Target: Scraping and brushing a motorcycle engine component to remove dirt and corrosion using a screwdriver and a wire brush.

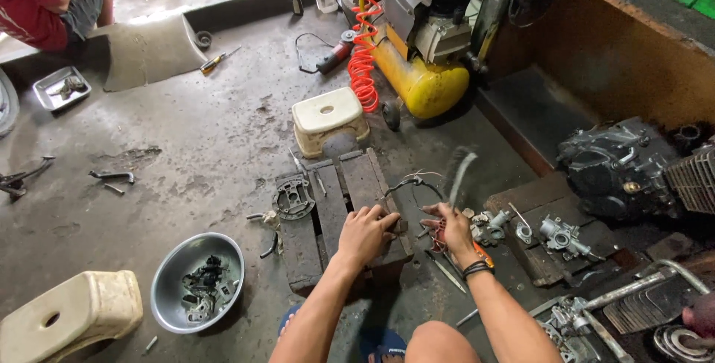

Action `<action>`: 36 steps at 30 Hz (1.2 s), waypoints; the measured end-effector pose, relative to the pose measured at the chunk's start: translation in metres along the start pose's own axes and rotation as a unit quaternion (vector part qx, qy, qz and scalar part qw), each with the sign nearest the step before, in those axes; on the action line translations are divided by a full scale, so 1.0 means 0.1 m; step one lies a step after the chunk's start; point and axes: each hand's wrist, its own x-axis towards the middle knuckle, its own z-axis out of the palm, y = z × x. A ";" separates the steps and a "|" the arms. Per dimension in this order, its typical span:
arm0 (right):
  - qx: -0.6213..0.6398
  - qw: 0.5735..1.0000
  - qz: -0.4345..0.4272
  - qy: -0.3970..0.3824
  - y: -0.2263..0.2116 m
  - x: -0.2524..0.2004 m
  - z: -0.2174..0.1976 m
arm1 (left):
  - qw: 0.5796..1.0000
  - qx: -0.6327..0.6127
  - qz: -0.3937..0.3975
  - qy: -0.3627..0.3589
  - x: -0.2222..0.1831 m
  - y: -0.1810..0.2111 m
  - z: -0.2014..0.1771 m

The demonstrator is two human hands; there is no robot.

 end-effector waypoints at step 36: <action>-0.225 0.970 -0.065 0.061 0.31 -1.02 0.20 | 0.998 -0.028 -0.016 -0.049 -0.17 0.15 -0.15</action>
